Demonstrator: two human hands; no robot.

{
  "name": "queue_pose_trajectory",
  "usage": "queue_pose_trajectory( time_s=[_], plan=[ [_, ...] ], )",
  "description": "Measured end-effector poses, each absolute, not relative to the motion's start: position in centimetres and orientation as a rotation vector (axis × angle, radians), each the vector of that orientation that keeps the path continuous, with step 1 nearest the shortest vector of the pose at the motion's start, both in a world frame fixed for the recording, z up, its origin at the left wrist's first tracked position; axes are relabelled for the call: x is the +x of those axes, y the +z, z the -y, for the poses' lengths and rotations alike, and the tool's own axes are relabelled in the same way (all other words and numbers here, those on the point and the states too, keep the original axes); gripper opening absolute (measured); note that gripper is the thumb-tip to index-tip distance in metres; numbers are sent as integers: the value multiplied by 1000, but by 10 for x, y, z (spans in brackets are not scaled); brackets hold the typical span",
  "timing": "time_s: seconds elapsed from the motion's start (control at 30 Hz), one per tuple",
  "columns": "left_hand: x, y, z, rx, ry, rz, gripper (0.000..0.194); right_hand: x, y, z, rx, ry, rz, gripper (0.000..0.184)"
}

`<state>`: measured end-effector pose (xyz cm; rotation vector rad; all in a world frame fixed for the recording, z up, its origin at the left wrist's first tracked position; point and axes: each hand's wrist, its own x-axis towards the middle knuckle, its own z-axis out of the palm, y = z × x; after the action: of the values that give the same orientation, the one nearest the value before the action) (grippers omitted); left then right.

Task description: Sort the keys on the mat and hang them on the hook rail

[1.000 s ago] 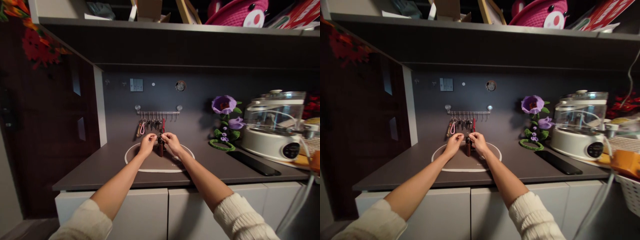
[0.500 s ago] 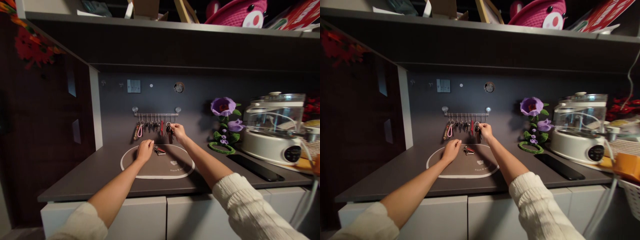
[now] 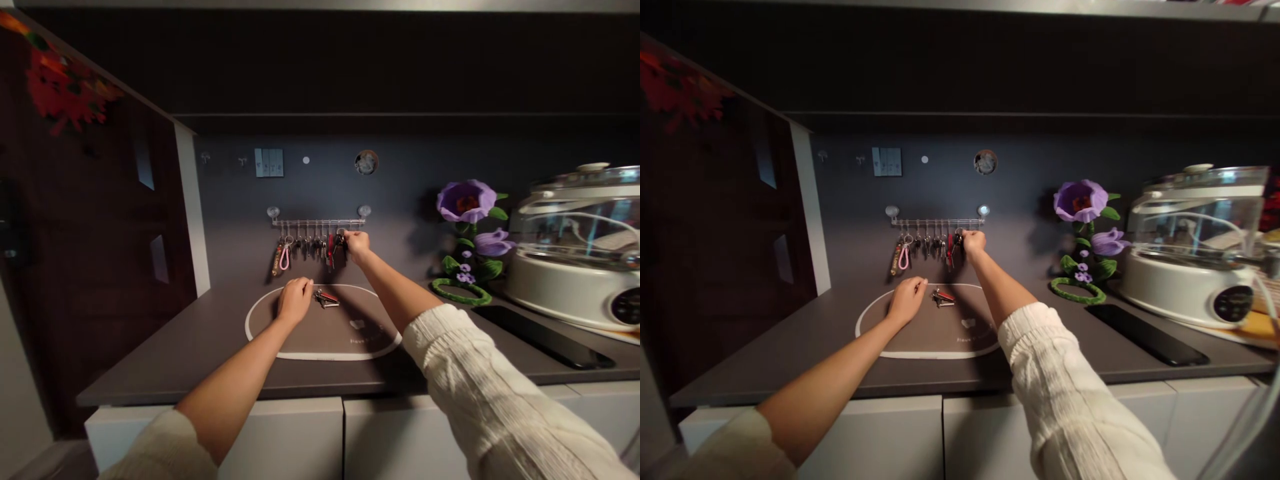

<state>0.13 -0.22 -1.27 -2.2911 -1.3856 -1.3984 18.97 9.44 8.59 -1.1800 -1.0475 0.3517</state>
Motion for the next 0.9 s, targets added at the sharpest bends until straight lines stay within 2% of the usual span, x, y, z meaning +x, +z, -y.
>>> queue_pose_trajectory(
  time_s=[0.47,0.77,0.9],
  plan=[
    [0,-13,1,-2295,-1383,1407,33,192,68,-98,-1156,382,1040,26],
    [0,-13,2,-2311,-1373,1410,31,190,74,-78,-1169,396,1045,14],
    [-2,-11,3,-2309,-1355,1427,32,190,71,-66,-1141,393,1098,15]
  ],
)
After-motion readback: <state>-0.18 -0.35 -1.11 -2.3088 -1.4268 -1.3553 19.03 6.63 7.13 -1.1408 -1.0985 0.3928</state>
